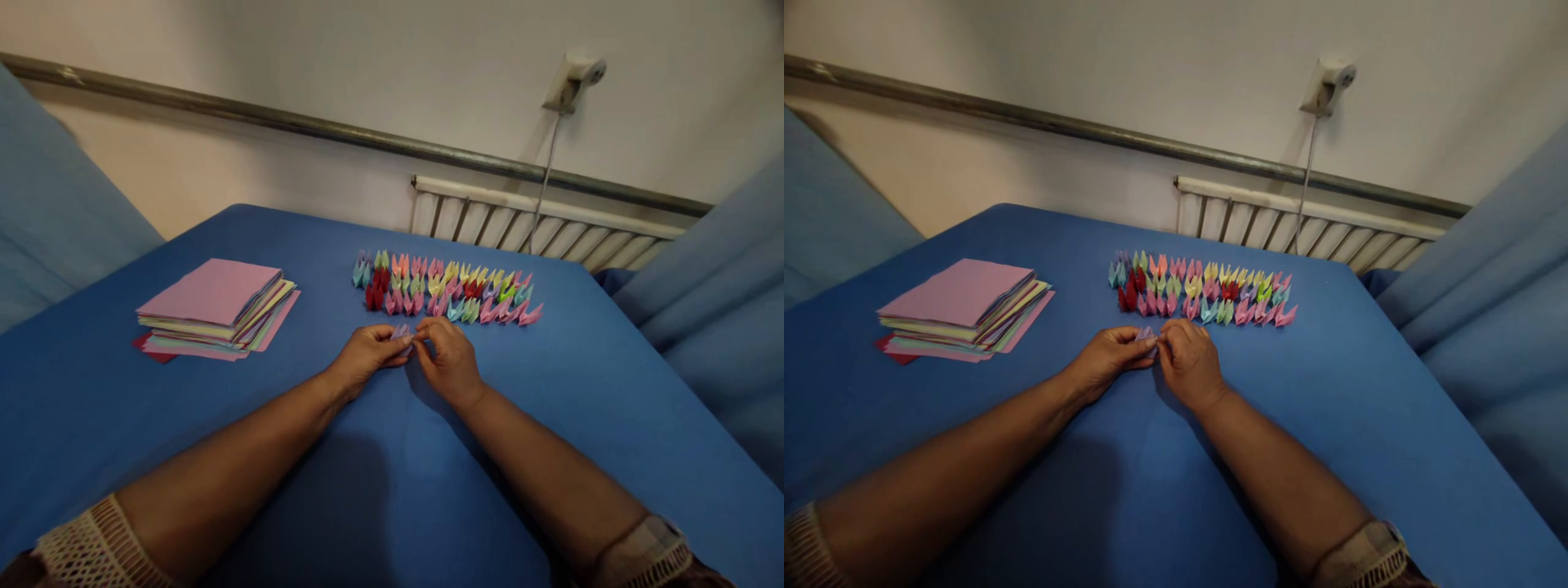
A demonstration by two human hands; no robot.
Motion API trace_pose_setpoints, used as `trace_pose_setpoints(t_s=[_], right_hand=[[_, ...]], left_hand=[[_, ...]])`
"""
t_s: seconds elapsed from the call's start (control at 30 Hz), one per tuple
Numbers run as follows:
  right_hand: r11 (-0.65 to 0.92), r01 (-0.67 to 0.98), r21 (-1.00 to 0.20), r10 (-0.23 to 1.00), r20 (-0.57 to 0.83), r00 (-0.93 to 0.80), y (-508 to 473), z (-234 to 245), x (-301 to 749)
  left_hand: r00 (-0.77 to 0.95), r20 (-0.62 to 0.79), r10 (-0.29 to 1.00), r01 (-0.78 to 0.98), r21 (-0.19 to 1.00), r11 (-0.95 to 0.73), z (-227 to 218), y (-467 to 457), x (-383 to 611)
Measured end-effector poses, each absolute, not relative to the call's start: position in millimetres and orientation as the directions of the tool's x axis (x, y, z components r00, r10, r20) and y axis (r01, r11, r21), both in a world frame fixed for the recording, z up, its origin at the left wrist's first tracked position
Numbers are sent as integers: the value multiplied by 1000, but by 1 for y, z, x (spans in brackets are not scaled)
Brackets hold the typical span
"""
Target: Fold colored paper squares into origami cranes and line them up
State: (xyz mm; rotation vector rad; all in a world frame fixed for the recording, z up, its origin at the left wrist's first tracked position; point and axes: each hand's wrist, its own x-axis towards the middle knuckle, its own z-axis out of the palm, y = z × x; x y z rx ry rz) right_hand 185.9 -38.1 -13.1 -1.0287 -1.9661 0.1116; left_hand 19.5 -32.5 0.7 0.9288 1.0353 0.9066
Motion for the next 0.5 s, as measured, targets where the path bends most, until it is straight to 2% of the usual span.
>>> trace_pose_setpoints(t_s=[0.17, 0.5], right_hand=[[660, 593, -461, 692, 681, -240, -38, -16, 185], [651, 596, -470, 701, 673, -236, -39, -12, 185]], left_hand=[[253, -273, 928, -228, 916, 331, 0, -32, 19], [228, -257, 939, -239, 920, 310, 2, -32, 21]])
